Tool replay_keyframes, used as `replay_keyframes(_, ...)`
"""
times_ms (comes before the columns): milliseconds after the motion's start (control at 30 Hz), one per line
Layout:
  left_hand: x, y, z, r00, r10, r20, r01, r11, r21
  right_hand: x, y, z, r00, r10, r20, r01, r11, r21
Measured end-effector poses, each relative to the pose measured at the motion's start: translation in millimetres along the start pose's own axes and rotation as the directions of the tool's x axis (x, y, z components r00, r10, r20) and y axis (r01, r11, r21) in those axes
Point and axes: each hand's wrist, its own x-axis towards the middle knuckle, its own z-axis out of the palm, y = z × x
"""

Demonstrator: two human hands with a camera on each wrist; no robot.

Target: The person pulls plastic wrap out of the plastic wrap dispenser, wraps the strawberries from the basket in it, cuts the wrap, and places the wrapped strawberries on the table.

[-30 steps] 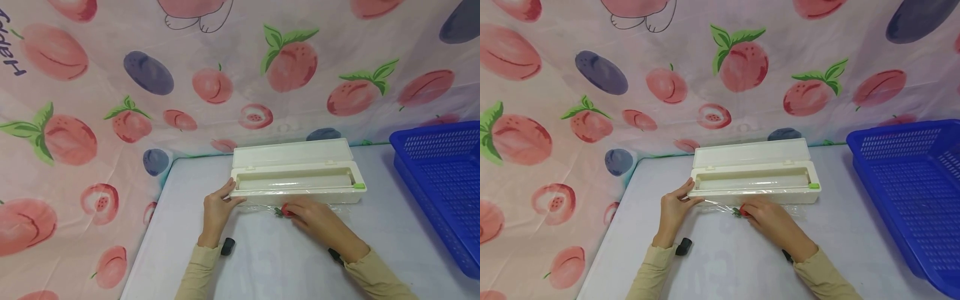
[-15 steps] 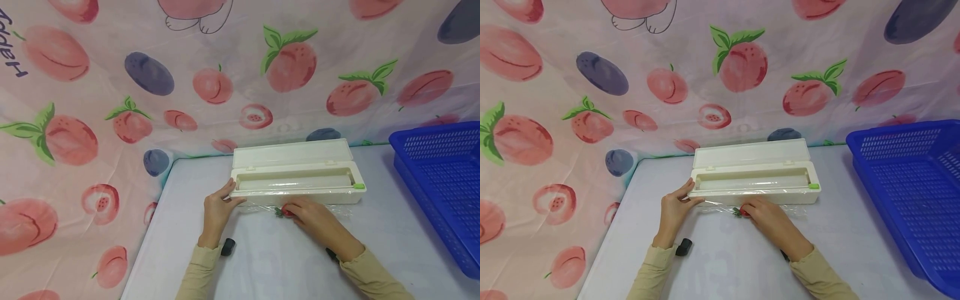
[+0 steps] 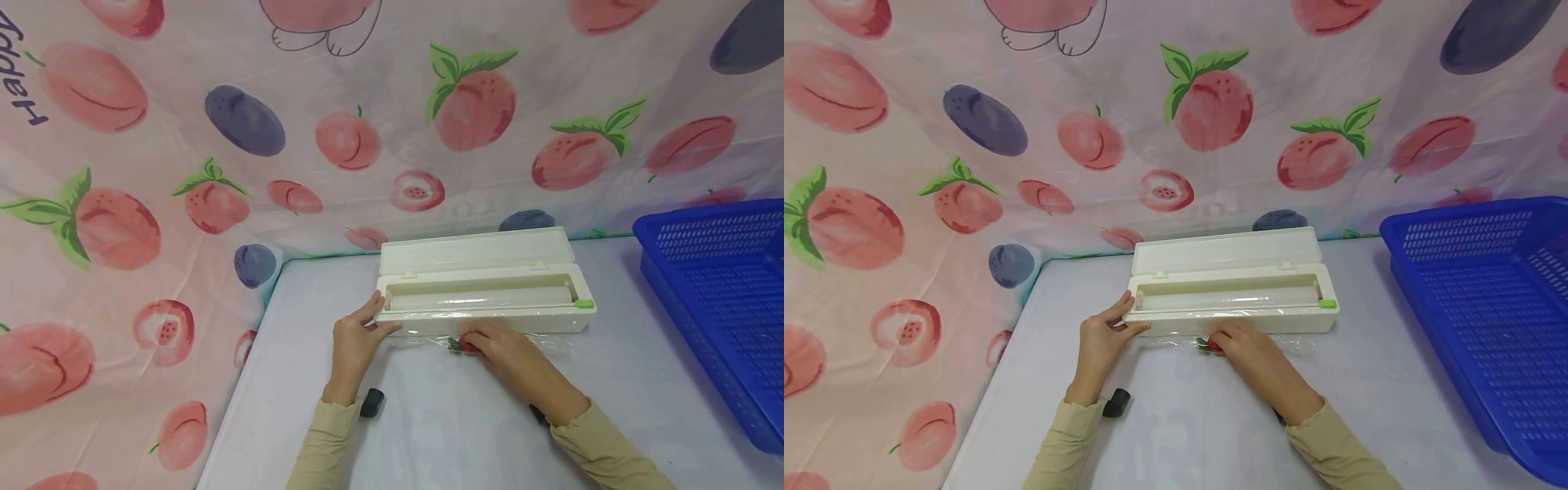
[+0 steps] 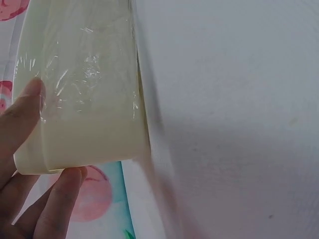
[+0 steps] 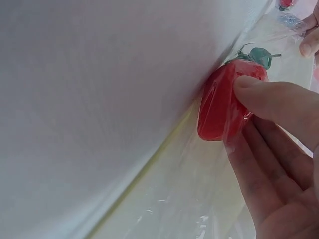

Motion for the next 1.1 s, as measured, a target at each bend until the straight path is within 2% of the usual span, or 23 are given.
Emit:
replay_keyframes(267,0.8,-1.7,-1.9,1.000,-0.007,0.016,0.007,1.000,0.000,-2,1,1,0.999,-0.043,0.000,0.043,0.999,0.000)
replay_keyframes(600,4.0,-5.0,-9.4,0.995,-0.037,0.090,0.040,0.999,-0.033,-5,-1,-5,0.999,0.006,0.039,-0.008,0.999,0.043)
replay_keyframes(800,5.2,-7.1,-13.8,0.992,-0.036,0.121,0.045,0.997,-0.067,-5,-1,-8,0.995,0.011,0.097,-0.024,0.991,0.135)
replay_keyframes(967,5.2,-2.7,-16.3,0.991,-0.029,0.134,0.040,0.996,-0.081,-5,-3,-12,0.987,0.030,0.158,-0.057,0.984,0.167)
replay_keyframes(1033,4.4,0.6,-17.2,0.990,-0.027,0.136,0.030,0.999,-0.021,-5,-4,-15,0.983,0.042,0.179,-0.074,0.982,0.176)
replay_keyframes(1100,1.7,6.0,-18.2,0.993,-0.010,0.118,-0.001,0.996,0.092,-5,-4,-18,0.979,0.051,0.196,-0.087,0.980,0.181)
